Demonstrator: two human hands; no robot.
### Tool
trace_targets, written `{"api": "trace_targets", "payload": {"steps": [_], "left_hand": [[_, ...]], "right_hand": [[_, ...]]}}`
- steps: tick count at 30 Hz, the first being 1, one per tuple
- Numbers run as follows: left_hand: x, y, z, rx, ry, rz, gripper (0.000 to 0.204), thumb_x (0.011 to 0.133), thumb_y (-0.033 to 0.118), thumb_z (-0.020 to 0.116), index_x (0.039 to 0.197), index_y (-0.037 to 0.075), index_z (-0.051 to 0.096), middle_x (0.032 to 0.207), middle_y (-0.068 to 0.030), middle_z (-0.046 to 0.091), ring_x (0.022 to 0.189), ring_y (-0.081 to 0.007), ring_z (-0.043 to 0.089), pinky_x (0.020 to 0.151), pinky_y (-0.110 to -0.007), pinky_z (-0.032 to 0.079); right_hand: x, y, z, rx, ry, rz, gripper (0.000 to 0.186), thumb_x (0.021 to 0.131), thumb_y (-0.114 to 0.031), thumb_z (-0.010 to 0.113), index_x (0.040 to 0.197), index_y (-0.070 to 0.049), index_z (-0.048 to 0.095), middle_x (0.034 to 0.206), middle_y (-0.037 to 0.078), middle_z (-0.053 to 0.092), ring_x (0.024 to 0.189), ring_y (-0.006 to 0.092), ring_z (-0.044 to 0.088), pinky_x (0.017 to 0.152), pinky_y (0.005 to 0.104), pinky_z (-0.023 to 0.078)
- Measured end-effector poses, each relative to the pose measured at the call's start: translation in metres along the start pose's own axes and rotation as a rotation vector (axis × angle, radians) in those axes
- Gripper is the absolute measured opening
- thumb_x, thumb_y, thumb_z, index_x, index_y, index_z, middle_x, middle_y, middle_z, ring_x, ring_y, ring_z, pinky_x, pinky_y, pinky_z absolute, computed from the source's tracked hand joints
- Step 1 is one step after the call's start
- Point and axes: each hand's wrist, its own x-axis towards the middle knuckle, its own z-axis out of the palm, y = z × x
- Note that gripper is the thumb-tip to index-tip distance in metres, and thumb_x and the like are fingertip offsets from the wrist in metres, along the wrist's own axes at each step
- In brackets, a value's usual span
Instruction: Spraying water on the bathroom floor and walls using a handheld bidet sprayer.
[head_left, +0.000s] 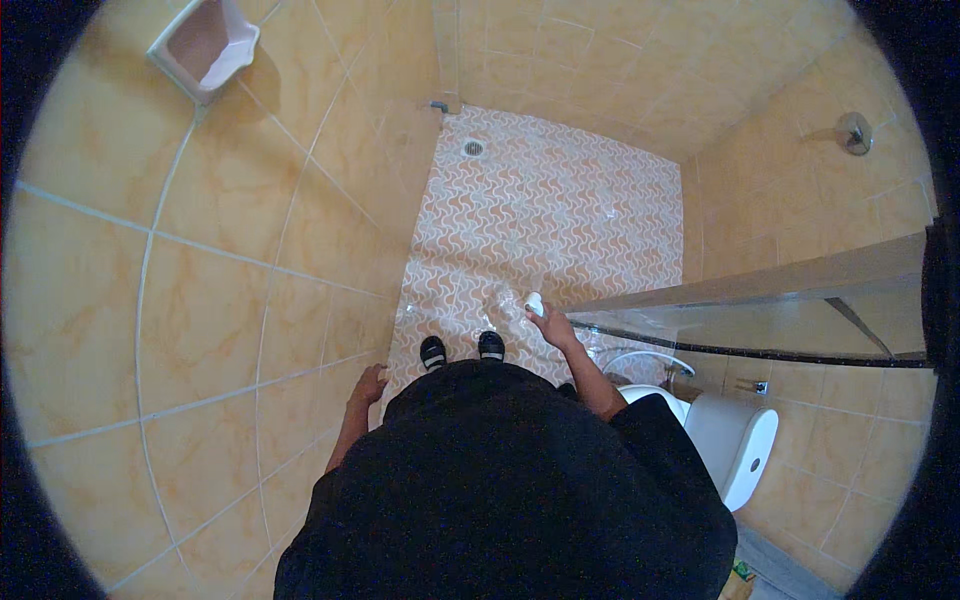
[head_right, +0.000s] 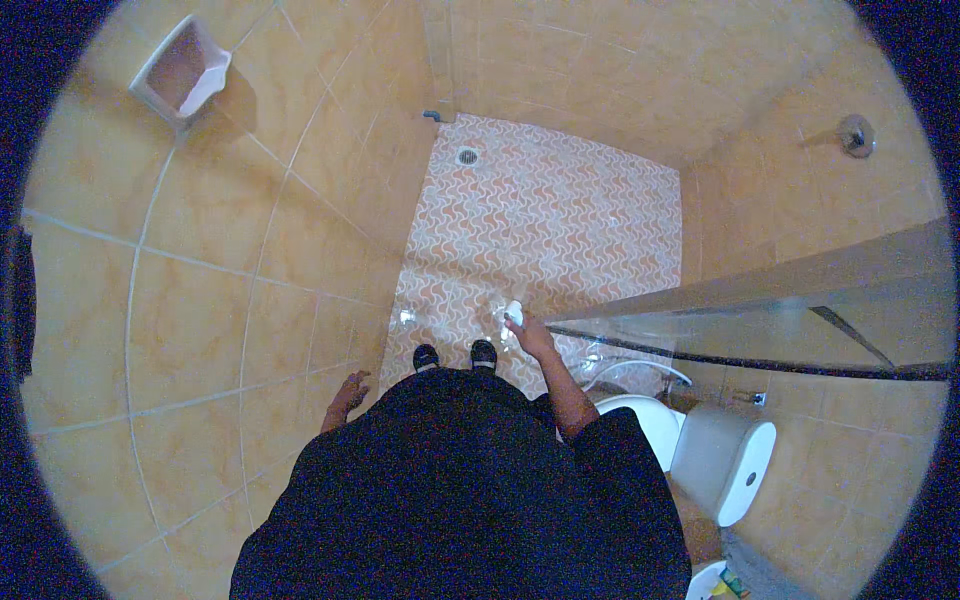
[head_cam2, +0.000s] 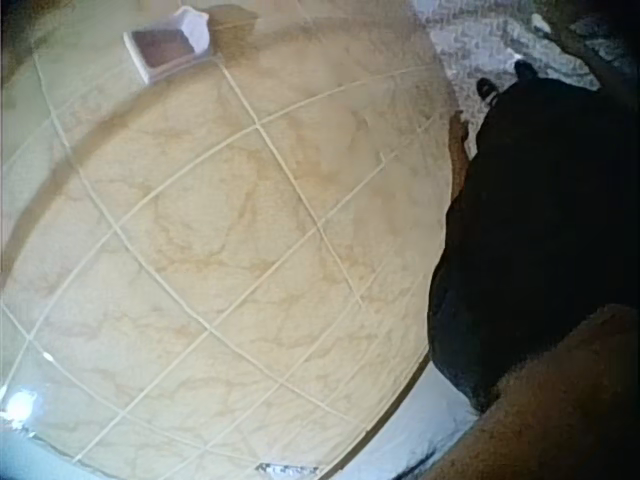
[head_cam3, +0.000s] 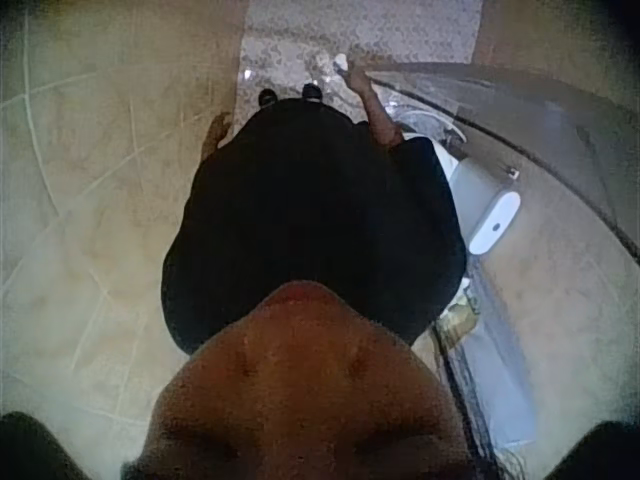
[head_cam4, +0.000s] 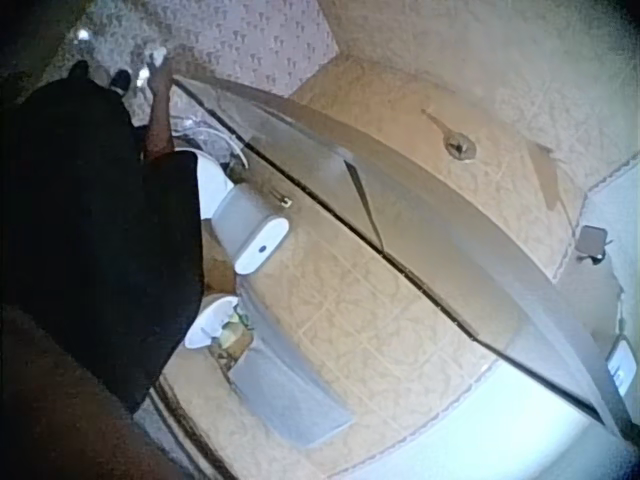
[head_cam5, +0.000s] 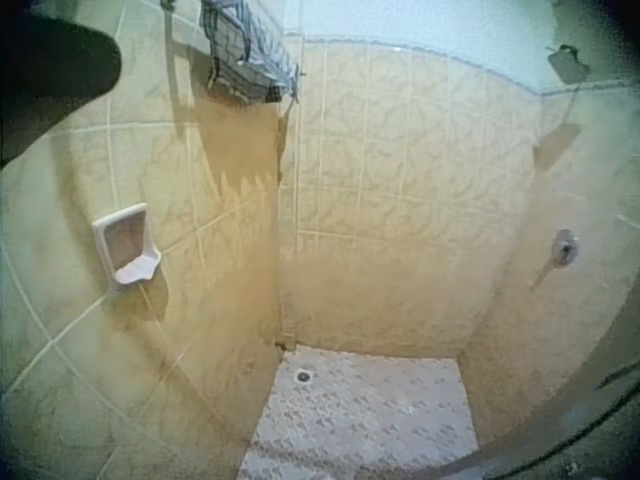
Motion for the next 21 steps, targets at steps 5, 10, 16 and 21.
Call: {"api": "trace_targets", "payload": {"steps": [5,10,16,21], "left_hand": [[0.009,-0.004,0.005,0.015,0.037,0.126,0.037,0.071,0.015,0.055,0.105,0.008,0.042,0.105,-0.0189,0.045,0.1,-0.0338,0.04,0.085,-0.038,0.034],[0.013,0.025,-0.004,-0.055,-0.023,0.044,0.038,0.071,0.016,0.056,0.105,0.007,0.043,0.104,-0.0187,0.046,0.1,-0.034,0.04,0.085,-0.038,0.034],[0.03,0.037,0.006,-0.028,0.005,0.079,0.037,0.071,0.014,0.055,0.106,0.007,0.043,0.104,-0.0203,0.045,0.1,-0.0346,0.041,0.085,-0.038,0.034],[0.04,0.044,0.014,-0.076,-0.018,0.069,0.037,0.071,0.014,0.055,0.106,0.008,0.044,0.104,-0.0211,0.045,0.1,-0.0343,0.041,0.085,-0.038,0.034]], "right_hand": [[0.008,0.011,0.0,-0.022,-0.003,0.048,0.056,0.074,-0.044,0.046,0.109,0.0,0.039,0.102,0.024,0.047,0.092,0.0366,0.047,0.079,0.0407,0.036],[0.008,0.014,-0.007,0.037,0.023,0.083,0.057,0.074,-0.044,0.046,0.11,0.0,0.039,0.101,0.024,0.047,0.092,0.037,0.047,0.078,0.0409,0.037],[0.004,0.011,-0.011,0.023,0.074,0.117,0.055,0.074,-0.042,0.048,0.111,-0.002,0.039,0.1,0.024,0.048,0.092,0.0363,0.047,0.077,0.0418,0.037],[0.005,0.026,-0.006,0.044,0.159,-0.048,0.051,0.074,-0.039,0.049,0.111,-0.005,0.039,0.1,0.022,0.049,0.093,0.0357,0.046,0.076,0.042,0.037]]}}
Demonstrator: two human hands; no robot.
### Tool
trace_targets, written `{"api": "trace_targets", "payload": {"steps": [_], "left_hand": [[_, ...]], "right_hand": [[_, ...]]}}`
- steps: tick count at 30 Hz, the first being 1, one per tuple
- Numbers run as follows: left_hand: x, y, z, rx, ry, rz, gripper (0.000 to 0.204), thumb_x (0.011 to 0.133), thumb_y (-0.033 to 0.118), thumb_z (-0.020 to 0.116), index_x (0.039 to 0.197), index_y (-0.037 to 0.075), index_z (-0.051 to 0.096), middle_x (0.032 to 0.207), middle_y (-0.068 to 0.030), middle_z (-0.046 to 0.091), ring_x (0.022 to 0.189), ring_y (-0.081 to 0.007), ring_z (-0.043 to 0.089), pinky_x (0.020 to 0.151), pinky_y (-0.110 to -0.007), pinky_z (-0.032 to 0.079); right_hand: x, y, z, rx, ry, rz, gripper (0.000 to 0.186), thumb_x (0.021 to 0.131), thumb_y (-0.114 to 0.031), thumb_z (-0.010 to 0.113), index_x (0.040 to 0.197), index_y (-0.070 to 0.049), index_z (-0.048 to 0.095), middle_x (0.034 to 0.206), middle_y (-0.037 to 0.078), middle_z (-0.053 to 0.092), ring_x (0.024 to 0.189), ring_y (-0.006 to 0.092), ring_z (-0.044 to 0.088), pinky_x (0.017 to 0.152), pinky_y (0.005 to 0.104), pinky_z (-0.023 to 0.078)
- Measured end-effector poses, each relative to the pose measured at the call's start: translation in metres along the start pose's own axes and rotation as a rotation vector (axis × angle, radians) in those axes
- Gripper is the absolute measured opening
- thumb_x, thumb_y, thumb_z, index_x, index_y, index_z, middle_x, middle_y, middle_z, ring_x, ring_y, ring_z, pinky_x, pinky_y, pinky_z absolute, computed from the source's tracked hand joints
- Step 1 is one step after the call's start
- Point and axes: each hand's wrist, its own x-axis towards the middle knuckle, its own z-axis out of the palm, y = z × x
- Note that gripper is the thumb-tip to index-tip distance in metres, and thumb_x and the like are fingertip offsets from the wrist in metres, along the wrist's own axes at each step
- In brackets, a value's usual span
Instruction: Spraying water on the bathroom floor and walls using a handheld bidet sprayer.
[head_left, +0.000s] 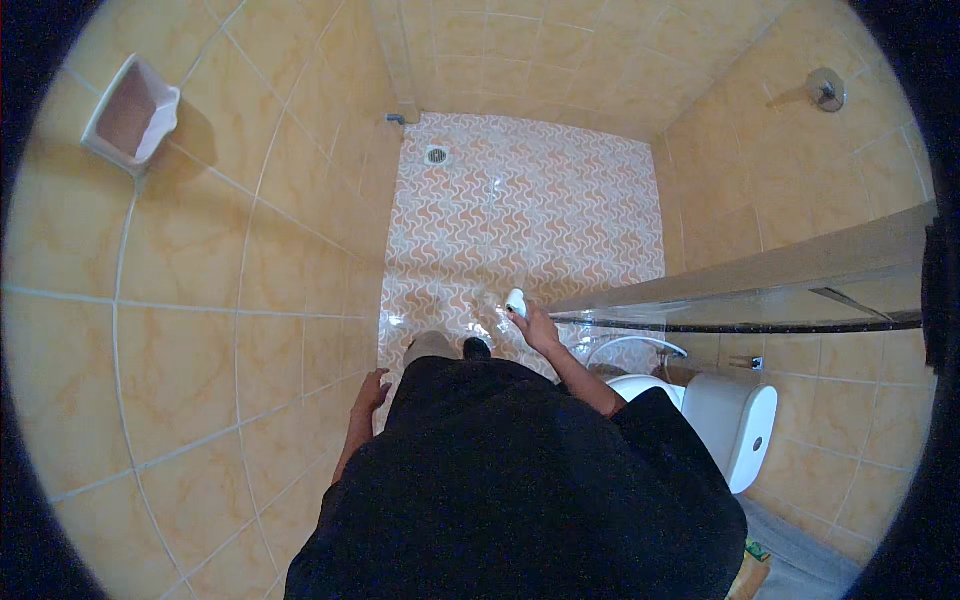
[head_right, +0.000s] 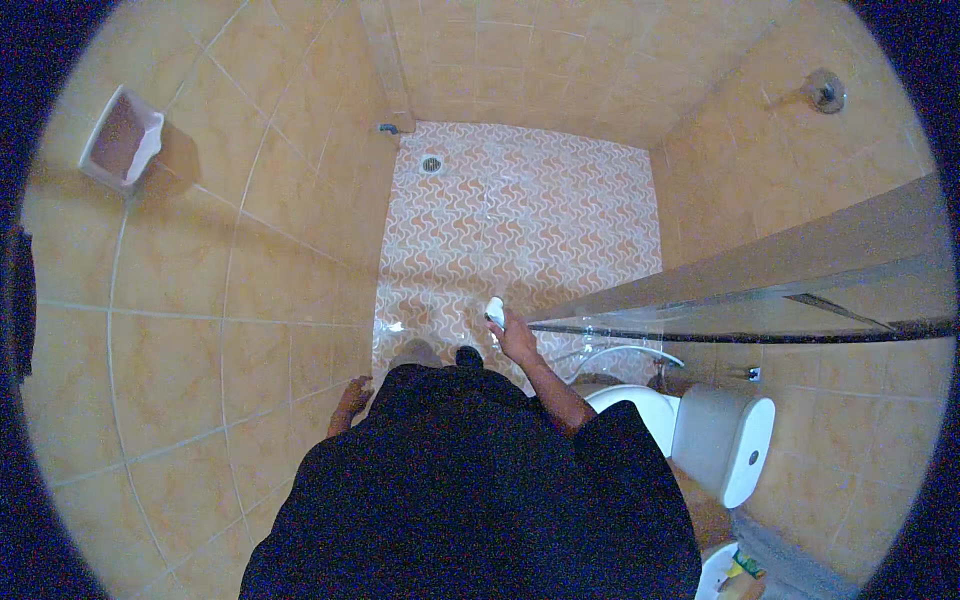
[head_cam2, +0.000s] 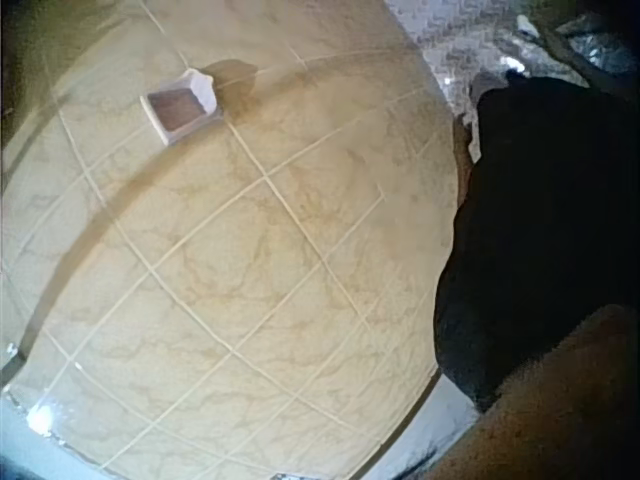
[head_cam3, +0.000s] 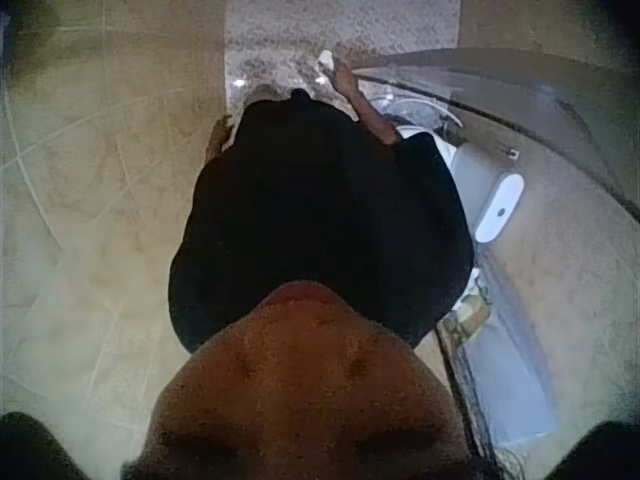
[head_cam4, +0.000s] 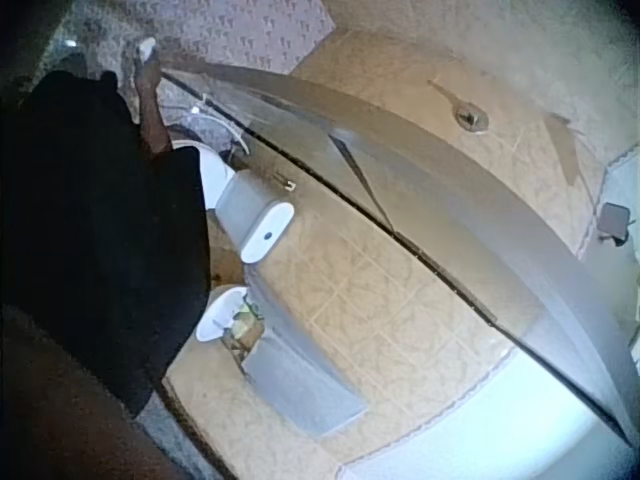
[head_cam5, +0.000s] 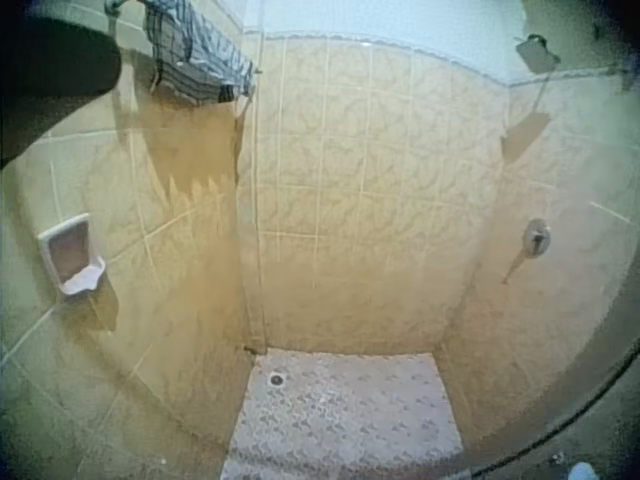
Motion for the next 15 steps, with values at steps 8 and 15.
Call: {"api": "trace_targets", "payload": {"steps": [8,15], "left_hand": [[0.028,-0.021,-0.015,0.026,-0.031,0.113,0.037,0.07,0.014,0.057,0.104,0.009,0.044,0.099,-0.0208,0.047,0.097,-0.0346,0.042,0.083,-0.038,0.035],[0.095,-0.022,-0.049,0.142,-0.104,0.173,0.036,0.071,0.015,0.056,0.104,0.009,0.044,0.103,-0.0201,0.046,0.1,-0.0342,0.041,0.084,-0.038,0.034]], "right_hand": [[0.003,-0.011,-0.009,0.018,0.003,-0.03,0.057,0.075,-0.044,0.044,0.111,0.0,0.038,0.104,0.021,0.046,0.097,0.0341,0.043,0.08,0.0403,0.036],[0.011,-0.028,-0.014,0.053,0.093,-0.129,0.055,0.075,-0.04,0.049,0.114,-0.003,0.037,0.11,0.019,0.044,0.1,0.0323,0.043,0.084,0.0376,0.034]]}}
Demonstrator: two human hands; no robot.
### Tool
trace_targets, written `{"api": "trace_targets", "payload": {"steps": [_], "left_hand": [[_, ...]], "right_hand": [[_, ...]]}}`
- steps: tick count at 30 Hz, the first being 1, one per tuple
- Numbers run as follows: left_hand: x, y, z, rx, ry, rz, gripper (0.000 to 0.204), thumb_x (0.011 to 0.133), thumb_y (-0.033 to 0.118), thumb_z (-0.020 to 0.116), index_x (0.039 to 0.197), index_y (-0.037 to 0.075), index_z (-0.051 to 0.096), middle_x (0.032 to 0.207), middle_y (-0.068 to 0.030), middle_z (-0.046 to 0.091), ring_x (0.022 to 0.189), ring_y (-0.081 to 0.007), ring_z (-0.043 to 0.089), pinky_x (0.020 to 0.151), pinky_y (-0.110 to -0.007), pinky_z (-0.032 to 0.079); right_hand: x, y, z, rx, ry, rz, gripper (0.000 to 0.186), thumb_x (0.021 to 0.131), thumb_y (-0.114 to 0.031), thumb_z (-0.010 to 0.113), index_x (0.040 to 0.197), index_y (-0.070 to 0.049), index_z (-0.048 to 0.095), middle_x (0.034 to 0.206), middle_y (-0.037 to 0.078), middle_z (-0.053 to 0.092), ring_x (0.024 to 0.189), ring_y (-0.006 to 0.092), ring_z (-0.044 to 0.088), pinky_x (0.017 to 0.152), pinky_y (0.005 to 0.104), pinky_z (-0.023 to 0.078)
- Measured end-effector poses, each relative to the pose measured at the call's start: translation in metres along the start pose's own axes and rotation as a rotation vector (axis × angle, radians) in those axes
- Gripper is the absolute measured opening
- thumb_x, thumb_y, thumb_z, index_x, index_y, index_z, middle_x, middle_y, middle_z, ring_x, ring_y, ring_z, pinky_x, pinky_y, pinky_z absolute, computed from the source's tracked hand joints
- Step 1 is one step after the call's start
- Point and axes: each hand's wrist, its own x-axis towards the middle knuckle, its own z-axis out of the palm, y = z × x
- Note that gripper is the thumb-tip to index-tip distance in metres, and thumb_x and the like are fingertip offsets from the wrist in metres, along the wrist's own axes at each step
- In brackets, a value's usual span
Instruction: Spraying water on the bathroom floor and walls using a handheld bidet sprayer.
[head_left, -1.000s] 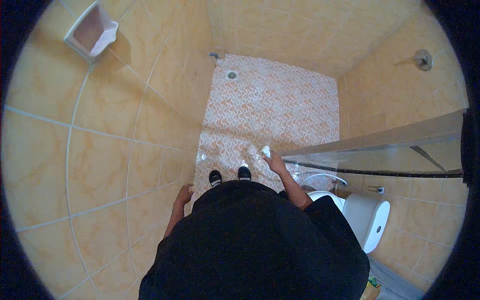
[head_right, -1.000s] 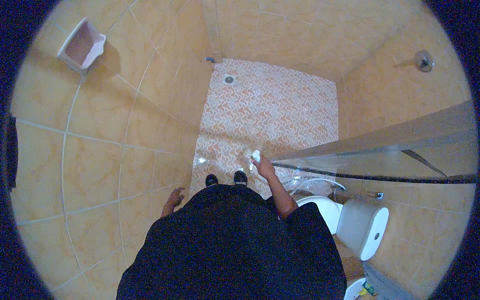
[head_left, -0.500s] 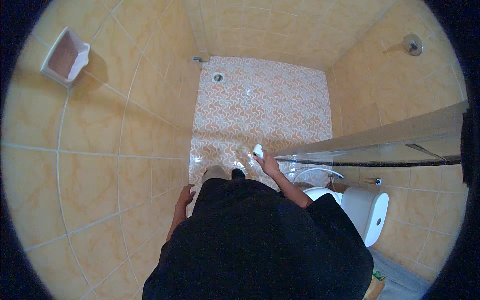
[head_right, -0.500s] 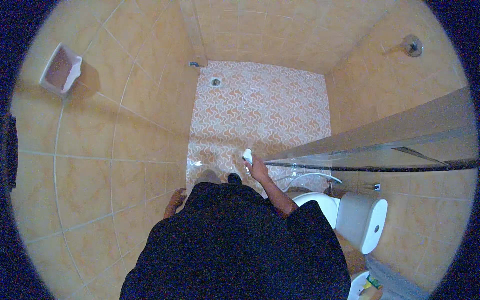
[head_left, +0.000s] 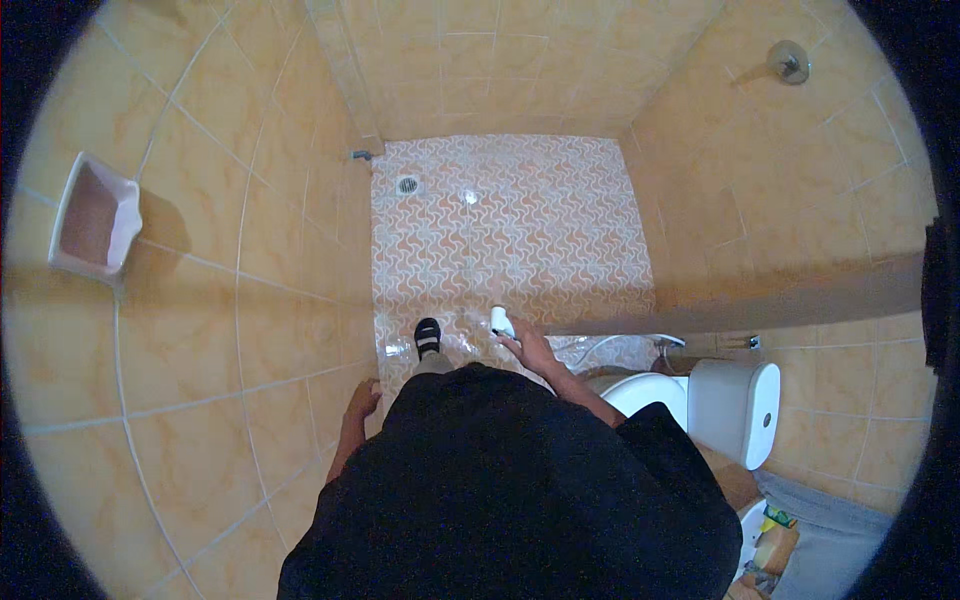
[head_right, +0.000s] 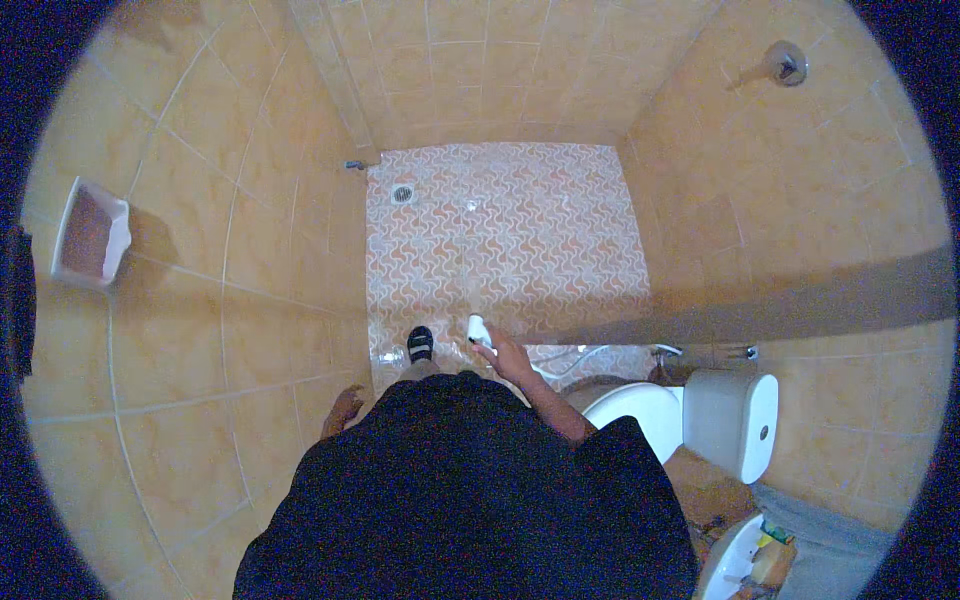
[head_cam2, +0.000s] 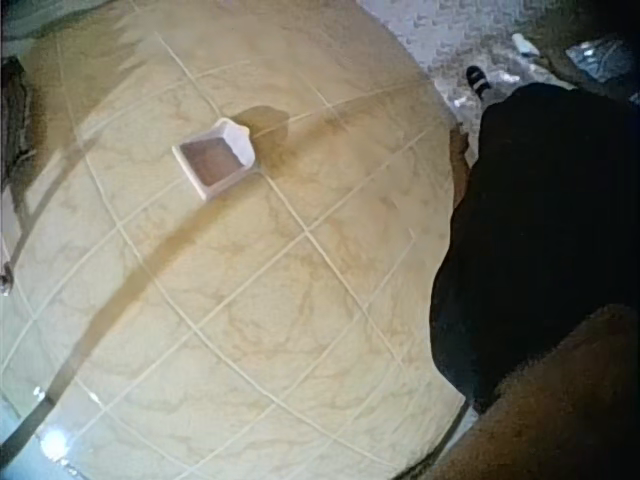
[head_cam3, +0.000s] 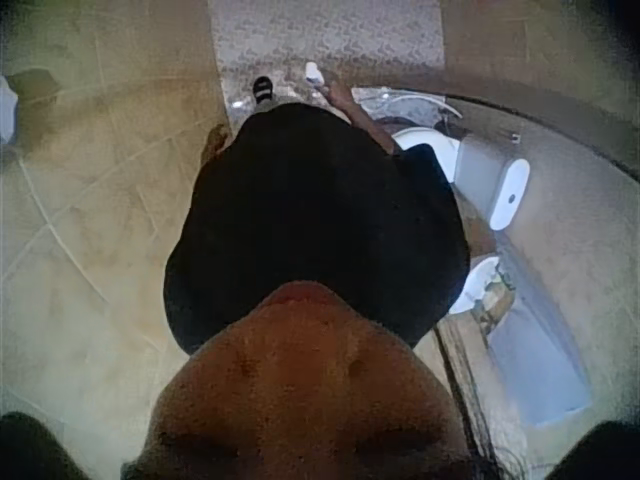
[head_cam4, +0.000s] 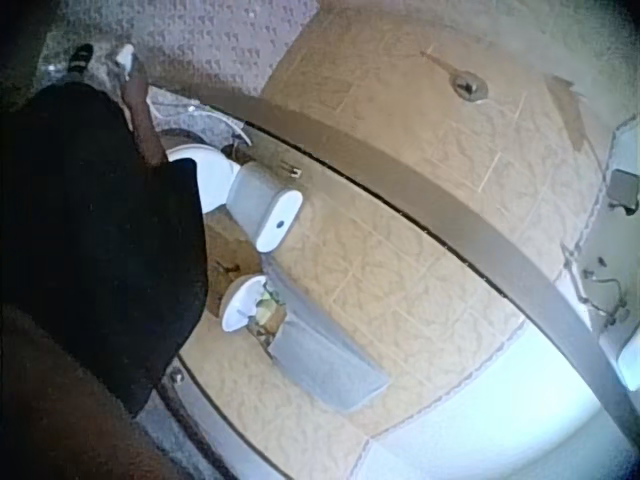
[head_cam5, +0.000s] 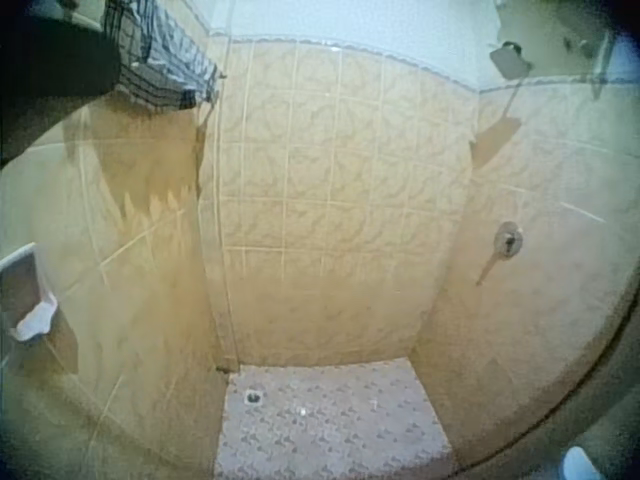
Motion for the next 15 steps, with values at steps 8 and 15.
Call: {"api": "trace_targets", "payload": {"steps": [8,15], "left_hand": [[0.064,0.037,-0.077,0.052,-0.041,0.042,0.036,0.072,0.015,0.053,0.106,0.008,0.044,0.108,-0.0176,0.044,0.102,-0.0311,0.04,0.088,-0.036,0.032],[0.104,0.022,-0.107,0.2,-0.105,0.174,0.038,0.071,0.015,0.053,0.107,0.01,0.043,0.108,-0.0181,0.042,0.102,-0.0308,0.04,0.087,-0.036,0.033]], "right_hand": [[0.02,-0.022,0.003,0.046,0.036,0.093,0.048,0.076,-0.032,0.051,0.111,-0.001,0.039,0.109,0.019,0.044,0.1,0.0317,0.043,0.084,0.0361,0.035],[0.031,-0.037,-0.003,0.082,0.149,0.15,0.049,0.076,-0.034,0.05,0.11,-0.001,0.04,0.108,0.019,0.045,0.099,0.0314,0.044,0.082,0.0361,0.036]]}}
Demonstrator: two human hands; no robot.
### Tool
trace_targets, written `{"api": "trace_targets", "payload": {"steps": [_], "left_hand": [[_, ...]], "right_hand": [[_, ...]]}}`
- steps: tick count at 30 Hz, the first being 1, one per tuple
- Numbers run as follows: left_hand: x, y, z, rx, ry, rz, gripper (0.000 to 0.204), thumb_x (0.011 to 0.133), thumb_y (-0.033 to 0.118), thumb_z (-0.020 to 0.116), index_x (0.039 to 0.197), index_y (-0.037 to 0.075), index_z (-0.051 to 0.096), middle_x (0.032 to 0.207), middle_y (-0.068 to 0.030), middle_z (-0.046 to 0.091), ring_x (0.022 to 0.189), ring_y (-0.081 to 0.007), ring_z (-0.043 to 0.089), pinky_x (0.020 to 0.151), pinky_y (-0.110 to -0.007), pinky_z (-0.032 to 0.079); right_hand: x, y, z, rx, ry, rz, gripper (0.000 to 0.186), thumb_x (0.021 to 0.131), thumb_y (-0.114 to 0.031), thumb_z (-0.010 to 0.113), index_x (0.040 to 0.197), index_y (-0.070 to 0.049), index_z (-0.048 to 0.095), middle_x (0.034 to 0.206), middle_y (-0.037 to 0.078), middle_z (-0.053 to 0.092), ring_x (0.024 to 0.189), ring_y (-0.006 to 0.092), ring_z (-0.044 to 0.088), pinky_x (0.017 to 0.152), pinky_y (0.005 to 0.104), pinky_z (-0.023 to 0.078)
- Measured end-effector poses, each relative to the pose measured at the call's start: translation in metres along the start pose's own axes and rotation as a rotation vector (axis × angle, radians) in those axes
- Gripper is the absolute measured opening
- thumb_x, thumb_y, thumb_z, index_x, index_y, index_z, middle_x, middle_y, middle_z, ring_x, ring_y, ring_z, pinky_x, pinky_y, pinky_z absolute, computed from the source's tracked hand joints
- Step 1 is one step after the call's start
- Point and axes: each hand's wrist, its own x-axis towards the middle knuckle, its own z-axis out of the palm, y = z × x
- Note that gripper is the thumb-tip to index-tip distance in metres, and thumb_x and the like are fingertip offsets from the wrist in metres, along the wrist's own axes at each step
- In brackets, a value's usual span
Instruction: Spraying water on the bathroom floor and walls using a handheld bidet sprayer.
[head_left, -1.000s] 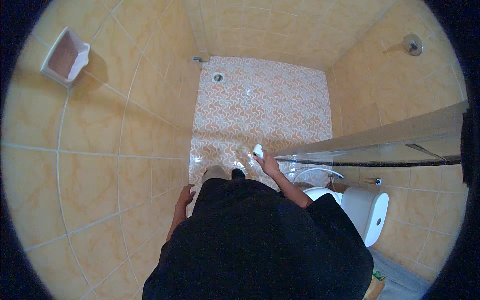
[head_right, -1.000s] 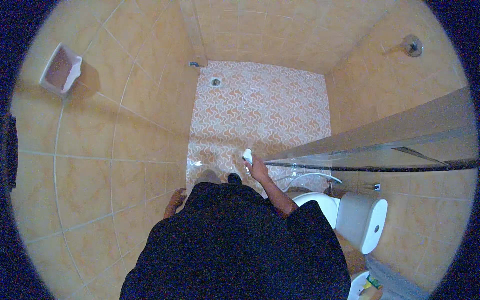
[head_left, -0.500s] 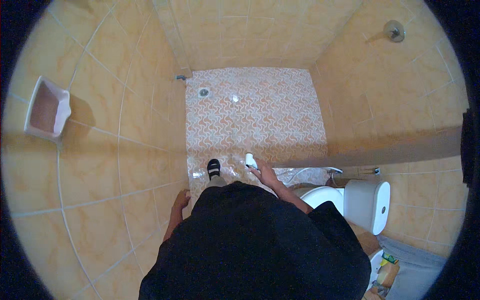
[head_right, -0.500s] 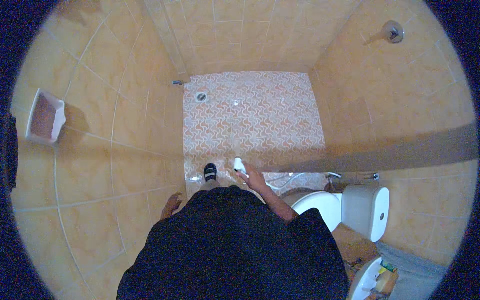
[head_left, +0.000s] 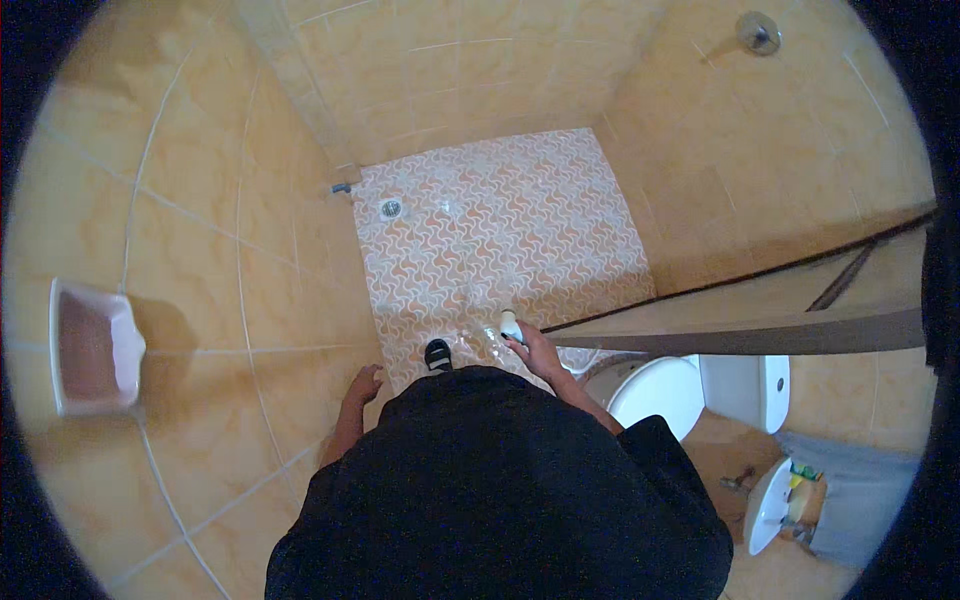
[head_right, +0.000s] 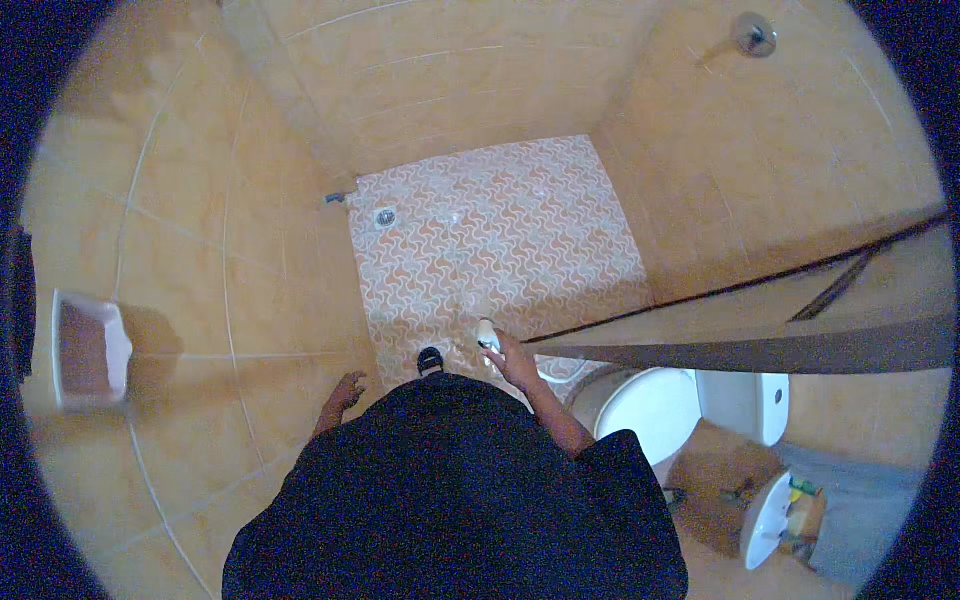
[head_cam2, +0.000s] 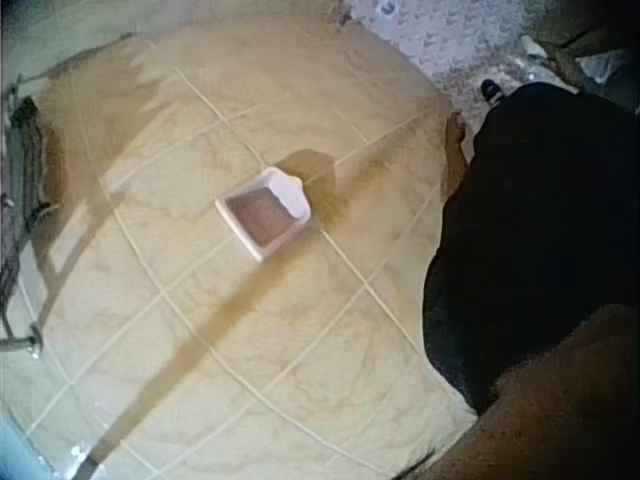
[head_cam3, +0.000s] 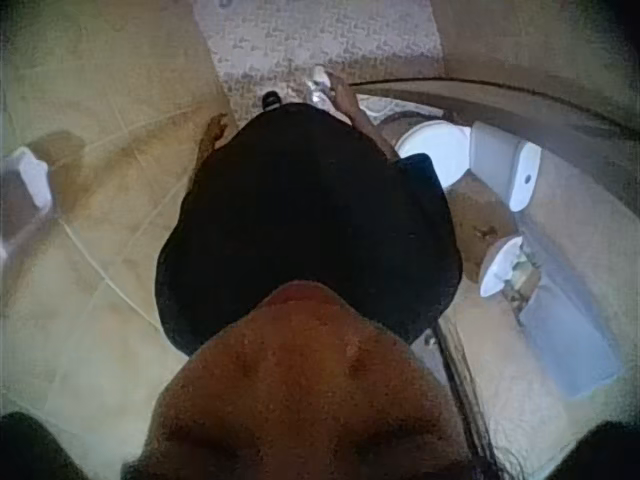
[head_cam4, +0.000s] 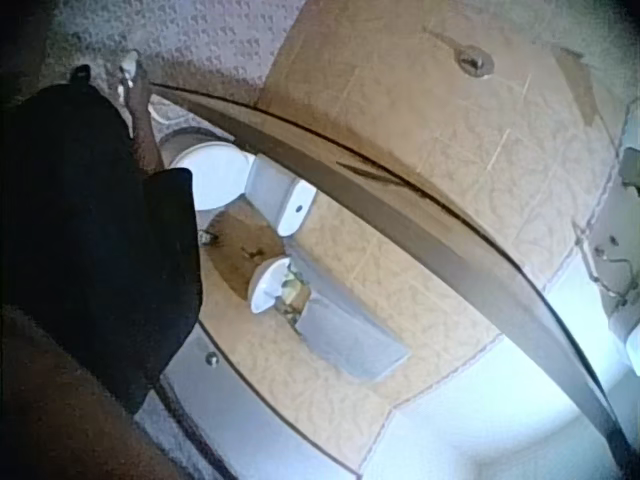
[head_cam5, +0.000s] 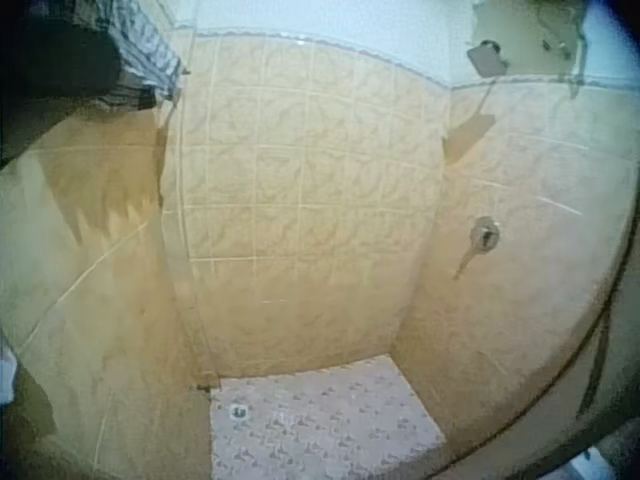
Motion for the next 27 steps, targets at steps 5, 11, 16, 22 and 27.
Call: {"api": "trace_targets", "payload": {"steps": [5,11,16,22,27], "left_hand": [[0.025,-0.004,-0.026,0.008,-0.074,0.002,0.038,0.072,0.014,0.054,0.108,0.009,0.042,0.108,-0.0186,0.042,0.102,-0.0312,0.04,0.086,-0.036,0.033],[0.052,0.012,-0.056,0.048,-0.098,0.083,0.038,0.071,0.014,0.054,0.107,0.006,0.042,0.107,-0.0195,0.044,0.102,-0.0321,0.04,0.087,-0.036,0.033],[0.062,-0.004,-0.064,0.028,-0.126,0.122,0.038,0.071,0.013,0.054,0.106,0.006,0.043,0.107,-0.019,0.043,0.103,-0.0319,0.039,0.087,-0.037,0.032],[0.072,-0.057,-0.047,0.137,-0.102,0.192,0.038,0.071,0.013,0.054,0.107,0.008,0.042,0.106,-0.0195,0.044,0.102,-0.0324,0.039,0.086,-0.037,0.033],[0.068,-0.049,-0.058,0.065,-0.169,0.068,0.037,0.072,0.014,0.053,0.107,0.009,0.042,0.105,-0.019,0.044,0.101,-0.0324,0.04,0.085,-0.037,0.033]], "right_hand": [[0.003,-0.005,-0.002,-0.01,0.046,0.136,0.048,0.075,-0.035,0.05,0.108,-0.001,0.04,0.106,0.019,0.046,0.098,0.0322,0.044,0.081,0.0368,0.037],[0.007,0.023,0.017,-0.116,0.266,0.165,0.047,0.075,-0.033,0.051,0.108,-0.001,0.04,0.104,0.02,0.046,0.096,0.0338,0.045,0.08,0.0374,0.037],[0.016,0.013,0.007,-0.105,0.34,0.226,0.047,0.075,-0.031,0.052,0.108,-0.001,0.04,0.105,0.02,0.046,0.095,0.0338,0.045,0.079,0.0373,0.037],[0.025,0.008,0.002,-0.083,0.477,0.323,0.045,0.075,-0.029,0.052,0.109,-0.001,0.04,0.1,0.02,0.047,0.091,0.0335,0.047,0.076,0.0375,0.038],[0.032,0.008,-0.001,-0.095,0.497,0.281,0.044,0.076,-0.031,0.051,0.107,-0.001,0.041,0.098,0.02,0.048,0.09,0.0332,0.047,0.076,0.0372,0.038]]}}
